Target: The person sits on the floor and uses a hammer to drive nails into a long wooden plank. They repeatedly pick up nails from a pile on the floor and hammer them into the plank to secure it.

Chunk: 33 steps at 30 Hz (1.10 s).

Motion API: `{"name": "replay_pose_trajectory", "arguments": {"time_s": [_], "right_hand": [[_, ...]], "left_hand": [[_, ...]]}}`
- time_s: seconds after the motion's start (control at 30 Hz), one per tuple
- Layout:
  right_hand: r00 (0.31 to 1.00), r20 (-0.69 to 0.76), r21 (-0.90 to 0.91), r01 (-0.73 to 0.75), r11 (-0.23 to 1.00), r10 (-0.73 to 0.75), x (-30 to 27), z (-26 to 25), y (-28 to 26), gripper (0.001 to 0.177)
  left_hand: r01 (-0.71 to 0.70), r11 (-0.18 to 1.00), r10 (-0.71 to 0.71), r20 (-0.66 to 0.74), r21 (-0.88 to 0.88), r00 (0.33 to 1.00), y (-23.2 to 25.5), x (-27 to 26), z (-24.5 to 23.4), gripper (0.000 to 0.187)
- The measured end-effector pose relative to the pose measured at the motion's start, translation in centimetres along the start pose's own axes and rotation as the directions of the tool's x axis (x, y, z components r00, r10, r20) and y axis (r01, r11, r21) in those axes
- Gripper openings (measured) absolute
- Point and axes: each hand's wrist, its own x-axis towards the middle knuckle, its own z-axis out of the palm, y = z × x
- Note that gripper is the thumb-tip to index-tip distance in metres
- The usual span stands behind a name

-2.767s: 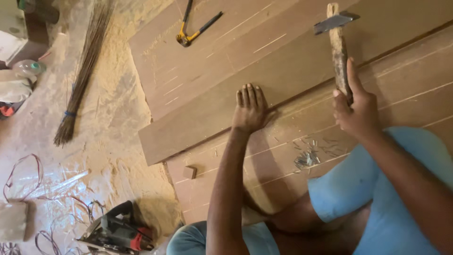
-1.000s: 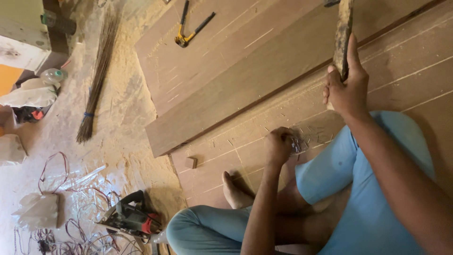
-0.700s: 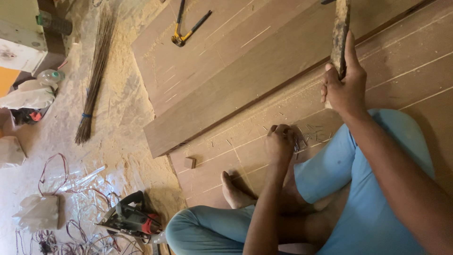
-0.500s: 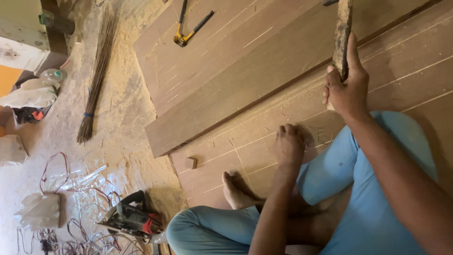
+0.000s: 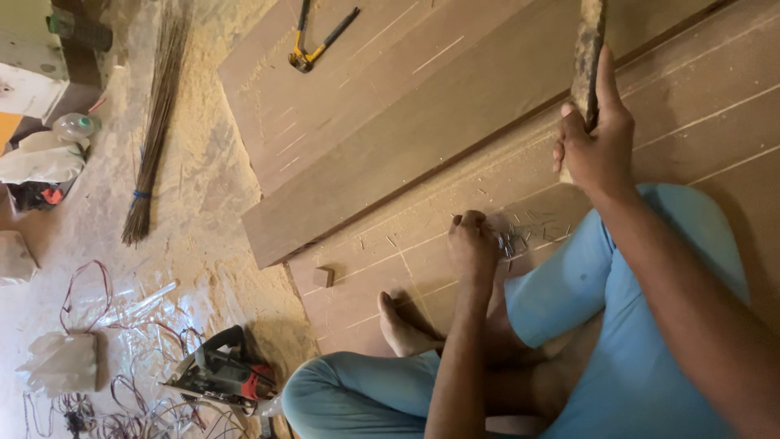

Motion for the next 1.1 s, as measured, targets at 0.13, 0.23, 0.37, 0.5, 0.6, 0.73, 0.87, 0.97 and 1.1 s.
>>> {"name": "replay_pose_trajectory", "arguments": {"time_s": [0.13, 0.23, 0.37, 0.5, 0.6, 0.73, 0.87, 0.97, 1.1], "right_hand": [[1.000, -0.007, -0.049, -0.022, 0.999, 0.022, 0.1, 0.1, 0.1, 0.076], [1.000, 0.001, -0.077, 0.015, 0.997, -0.015, 0.2, 0.0, 0.4, 0.075], [1.000, -0.003, -0.005, -0.020, 1.000, 0.020, 0.1, 0.0, 0.2, 0.077], [1.000, 0.006, -0.018, -0.019, 1.000, 0.019, 0.1, -0.1, -0.2, 0.077], [0.999, -0.008, 0.002, -0.046, 0.999, 0.046, 0.2, 0.1, -0.6, 0.077], [0.999, -0.006, 0.019, -0.049, 0.999, 0.049, 0.0, -0.2, -0.4, 0.076], [0.998, -0.003, 0.042, -0.068, 0.997, 0.068, 0.2, 0.0, -0.4, 0.078], [0.999, 0.010, 0.028, -0.047, 0.998, 0.047, 0.2, -0.1, -0.2, 0.077], [0.999, 0.006, 0.062, -0.035, 0.997, 0.034, 0.2, 0.1, 0.1, 0.077]], "left_hand": [[-0.056, 0.996, 0.061, 0.068, -0.076, 0.996, 1.3, 0.3, -1.2, 0.011], [-0.081, 0.997, 0.078, 0.154, 0.015, 0.985, 2.1, -0.5, -0.8, 0.009], [-0.256, 0.961, 0.222, 0.256, 0.105, 0.941, -0.1, 0.2, 1.6, 0.012], [-0.374, 0.906, 0.296, 0.335, 0.197, 0.894, -1.9, 0.5, 3.4, 0.015], [-0.332, 0.932, 0.266, 0.345, 0.147, 0.900, -1.5, 0.9, 2.7, 0.017], [-0.034, 0.999, 0.035, 0.265, -0.006, 0.964, -0.1, 0.8, 0.8, 0.019], [-0.205, 0.977, 0.211, 0.182, -0.051, 0.960, -0.1, 1.0, -1.2, 0.017], [-0.310, 0.951, 0.305, 0.230, -0.014, 0.924, -0.3, 1.0, 0.1, 0.012], [-0.427, 0.901, 0.386, 0.308, 0.077, 0.870, -1.5, 1.7, 2.5, 0.017]]}}
